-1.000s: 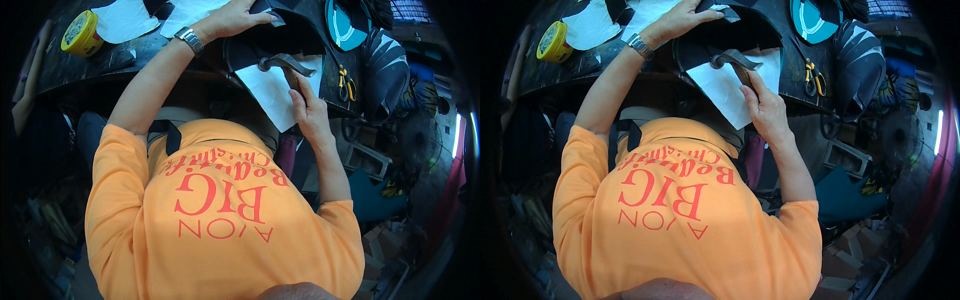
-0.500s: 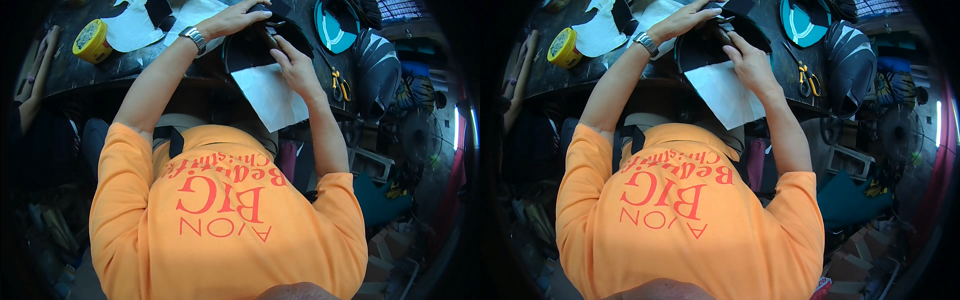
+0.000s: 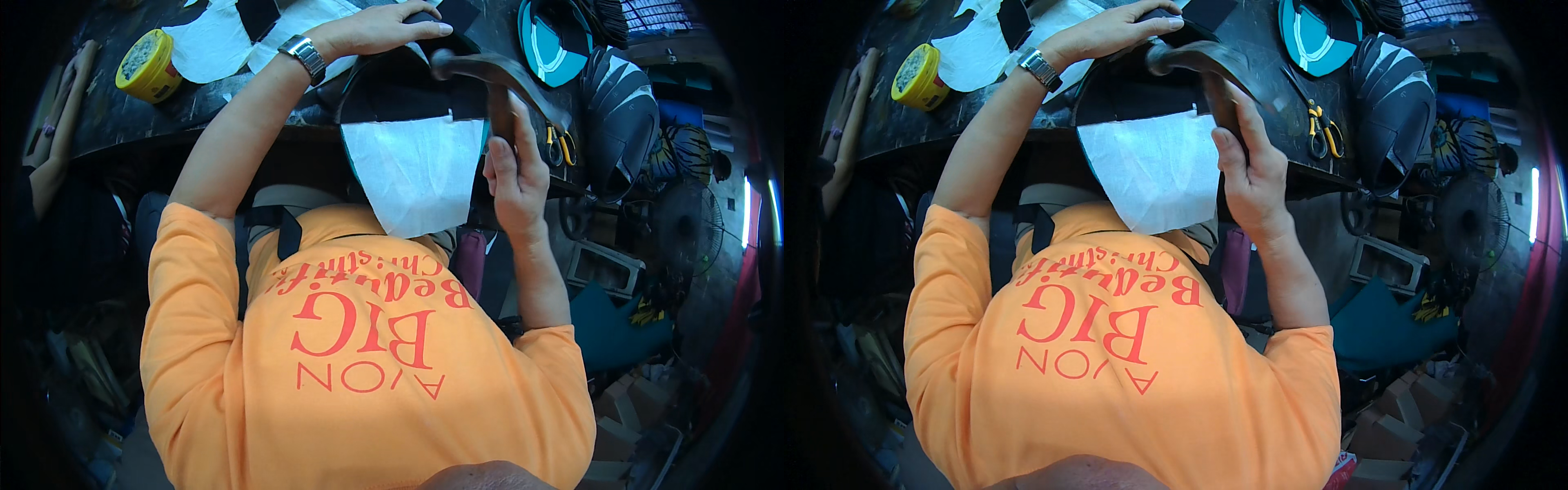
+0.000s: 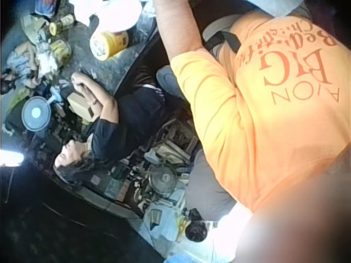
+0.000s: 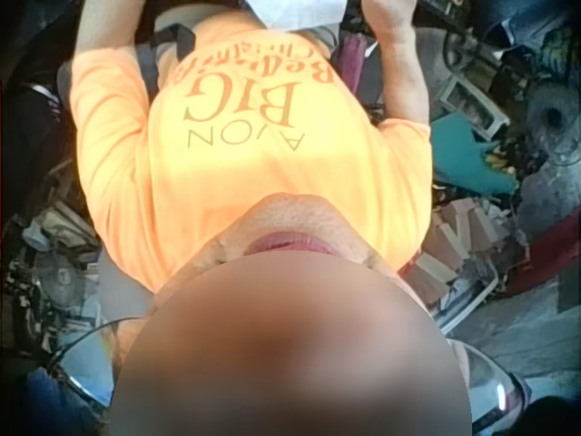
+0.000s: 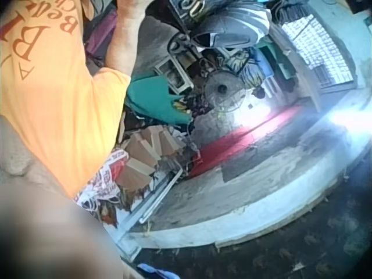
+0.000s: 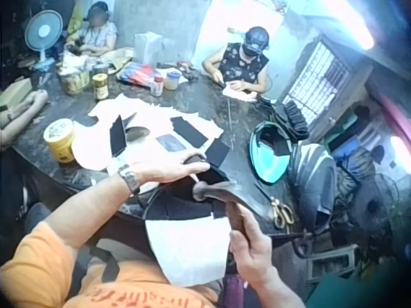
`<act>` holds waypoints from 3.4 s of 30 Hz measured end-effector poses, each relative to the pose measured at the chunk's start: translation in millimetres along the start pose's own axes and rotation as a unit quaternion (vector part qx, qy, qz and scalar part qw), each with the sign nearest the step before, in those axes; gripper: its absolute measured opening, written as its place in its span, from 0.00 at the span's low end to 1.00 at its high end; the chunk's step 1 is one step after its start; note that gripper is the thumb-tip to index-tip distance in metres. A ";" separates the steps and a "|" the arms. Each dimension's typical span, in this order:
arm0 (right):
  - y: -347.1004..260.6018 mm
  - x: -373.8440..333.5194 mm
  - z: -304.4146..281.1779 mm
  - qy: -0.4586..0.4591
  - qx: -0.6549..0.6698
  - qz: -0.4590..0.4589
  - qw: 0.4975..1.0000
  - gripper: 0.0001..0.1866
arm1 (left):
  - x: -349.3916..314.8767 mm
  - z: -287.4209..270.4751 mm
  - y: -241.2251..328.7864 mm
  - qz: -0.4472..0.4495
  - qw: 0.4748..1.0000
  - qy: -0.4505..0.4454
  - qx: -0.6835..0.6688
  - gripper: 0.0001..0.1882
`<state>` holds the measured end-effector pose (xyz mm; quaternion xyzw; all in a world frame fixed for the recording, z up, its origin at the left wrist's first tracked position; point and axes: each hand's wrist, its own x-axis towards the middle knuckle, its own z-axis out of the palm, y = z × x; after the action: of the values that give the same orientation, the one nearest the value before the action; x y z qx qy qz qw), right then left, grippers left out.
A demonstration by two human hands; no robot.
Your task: The person assembles a shoe by placing white paper inside, positioning black fabric pieces, and securing them with a hammer. They repeat this process for multiple sections of the shoe, using scissors to trim excess material and ensuring proper alignment.
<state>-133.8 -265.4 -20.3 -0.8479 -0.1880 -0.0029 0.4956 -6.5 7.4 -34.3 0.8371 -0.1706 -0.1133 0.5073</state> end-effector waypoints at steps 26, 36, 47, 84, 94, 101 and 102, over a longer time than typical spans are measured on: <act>18.6 9.3 -12.4 0.011 -0.162 -0.078 0.984 0.26 | 58.3 14.4 39.3 -0.066 0.958 -0.054 0.273 0.42; 17.6 -36.8 -33.9 0.058 -0.097 -0.013 0.993 0.27 | 69.6 40.4 66.1 -0.079 0.920 -0.060 0.379 0.42; 68.0 8.8 -6.7 0.070 -0.327 -0.021 0.942 0.27 | 84.4 49.2 61.4 -0.039 0.899 -0.112 0.421 0.39; -6.2 -18.3 -16.9 0.045 -0.087 -0.058 0.993 0.27 | -59.5 73.5 -21.9 0.132 0.955 0.193 0.183 0.36; 17.2 -3.0 4.4 0.077 -0.127 -0.106 0.983 0.28 | -68.7 67.8 -9.3 0.055 0.961 0.201 0.181 0.34; 14.2 10.6 -2.0 -0.034 -0.265 -0.024 0.963 0.31 | -69.0 75.7 -6.3 0.047 0.966 0.203 0.152 0.32; 15.1 12.9 -1.9 -0.004 -0.250 -0.063 0.966 0.31 | -69.8 76.5 -6.9 0.040 0.967 0.200 0.151 0.31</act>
<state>-116.6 -269.5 -29.6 -0.9313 -0.2368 -0.0774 0.2658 -96.9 -23.7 -74.5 0.9022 -0.1137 0.1042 0.4027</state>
